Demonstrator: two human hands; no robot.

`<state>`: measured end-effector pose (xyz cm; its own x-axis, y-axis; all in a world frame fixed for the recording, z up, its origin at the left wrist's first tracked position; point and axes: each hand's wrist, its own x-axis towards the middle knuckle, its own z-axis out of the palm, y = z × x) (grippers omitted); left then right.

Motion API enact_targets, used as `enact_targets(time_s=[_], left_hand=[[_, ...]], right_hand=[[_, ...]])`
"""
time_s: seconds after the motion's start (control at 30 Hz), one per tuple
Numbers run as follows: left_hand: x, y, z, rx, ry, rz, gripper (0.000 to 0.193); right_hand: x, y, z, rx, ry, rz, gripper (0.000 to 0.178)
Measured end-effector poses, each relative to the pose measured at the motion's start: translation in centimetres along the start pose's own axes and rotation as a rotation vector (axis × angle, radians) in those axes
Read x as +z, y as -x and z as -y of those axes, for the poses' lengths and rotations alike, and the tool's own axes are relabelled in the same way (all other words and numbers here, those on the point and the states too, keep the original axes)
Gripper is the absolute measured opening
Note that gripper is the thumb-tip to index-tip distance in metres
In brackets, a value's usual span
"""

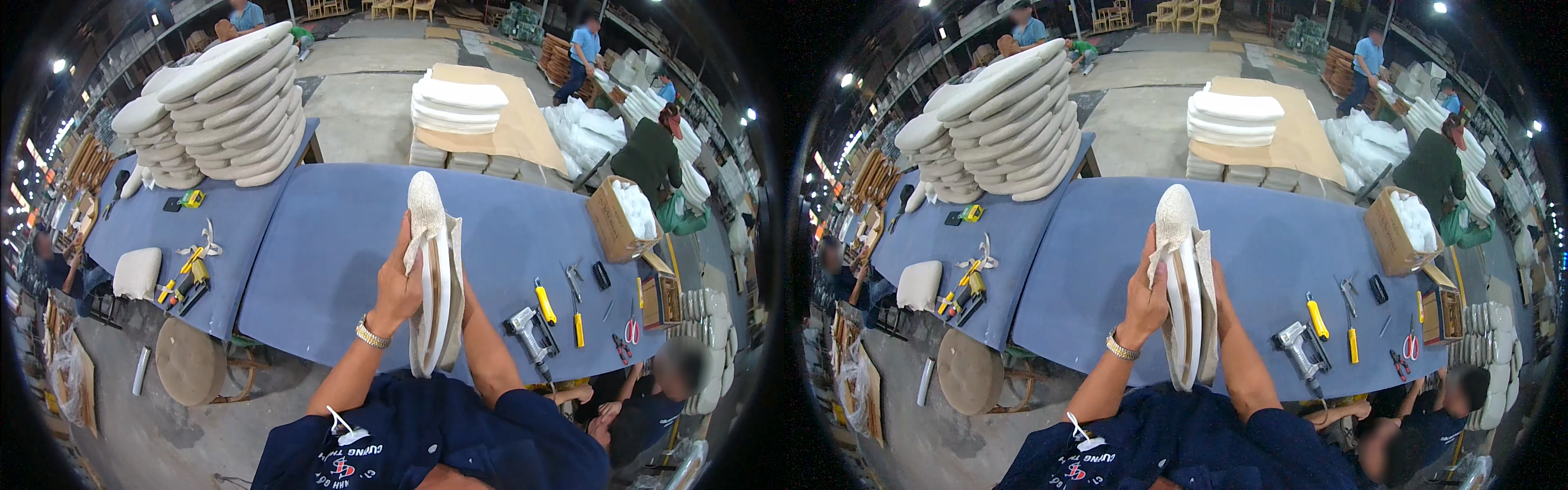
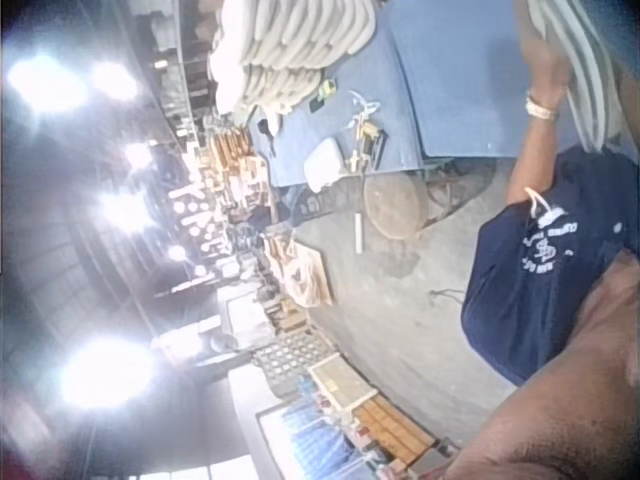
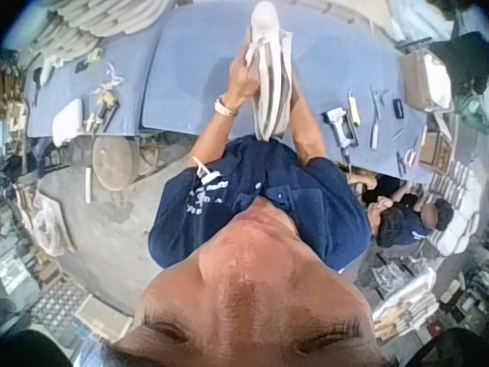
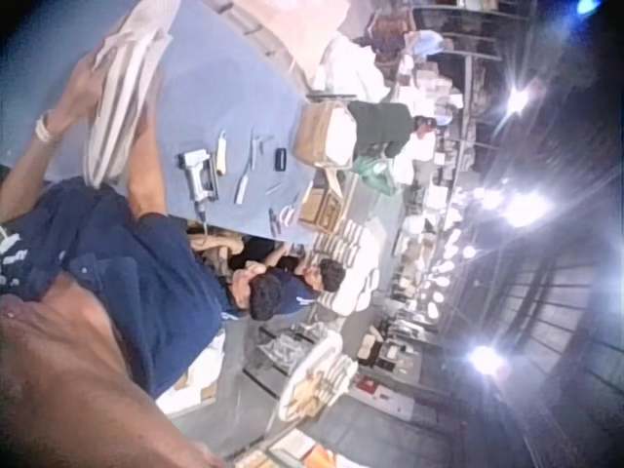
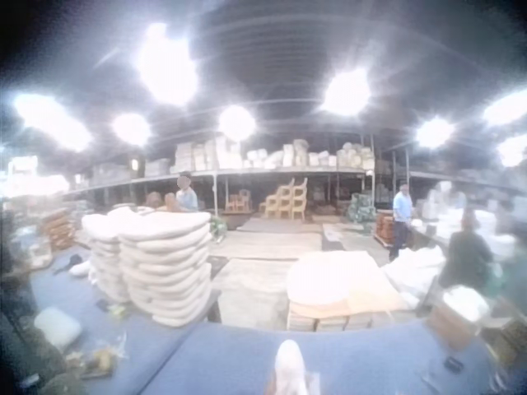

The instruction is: The person picks up a foam cushion and a fabric cover, inserts the foam into the cover, and uses a staple gun to secure the fabric edges. The person then trims excess fabric with a utility knife and places the finished cushion aside.

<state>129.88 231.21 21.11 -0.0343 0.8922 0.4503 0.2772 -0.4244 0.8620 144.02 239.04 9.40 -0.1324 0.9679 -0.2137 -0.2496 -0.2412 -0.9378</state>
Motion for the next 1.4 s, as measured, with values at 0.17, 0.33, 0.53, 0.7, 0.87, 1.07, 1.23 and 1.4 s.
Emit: enact_targets(time_s=[0.17,0.33,0.53,0.7,0.87,1.07,1.23,1.4], left_hand=[[0.6,-1.7,2.0,0.05,0.208,-0.129,0.057],[3.8,-6.7,2.5,-0.217,0.498,-0.213,0.054],[6.5,-7.4,15.0,-0.553,0.169,-0.126,0.05],[9.2,-7.7,18.2,-0.62,0.444,-0.172,0.049],[10.2,-9.2,15.2,-0.629,0.481,-0.118,0.049],[10.3,-9.7,17.1,-0.546,0.159,-0.026,0.049],[9.9,-10.3,19.1,-0.51,0.459,0.065,0.052],[9.8,-15.5,23.9,-0.548,0.841,0.165,0.062]], right_hand=[[-0.2,-3.3,-2.3,-0.027,0.081,-0.061,0.072],[-3.9,-6.9,-9.8,-0.021,0.07,-0.116,0.076],[-6.8,-4.3,-13.1,0.152,0.481,-0.3,0.071],[-5.0,-6.3,-1.6,-0.396,0.39,-0.357,0.041],[-4.2,-12.2,3.1,-0.624,0.704,-0.193,0.035],[-3.9,-16.3,3.2,-0.604,0.762,-0.178,0.011],[-3.3,-16.6,2.5,-0.486,0.508,-0.287,0.01],[-3.0,-16.2,2.0,-0.403,0.329,-0.299,0.019]])
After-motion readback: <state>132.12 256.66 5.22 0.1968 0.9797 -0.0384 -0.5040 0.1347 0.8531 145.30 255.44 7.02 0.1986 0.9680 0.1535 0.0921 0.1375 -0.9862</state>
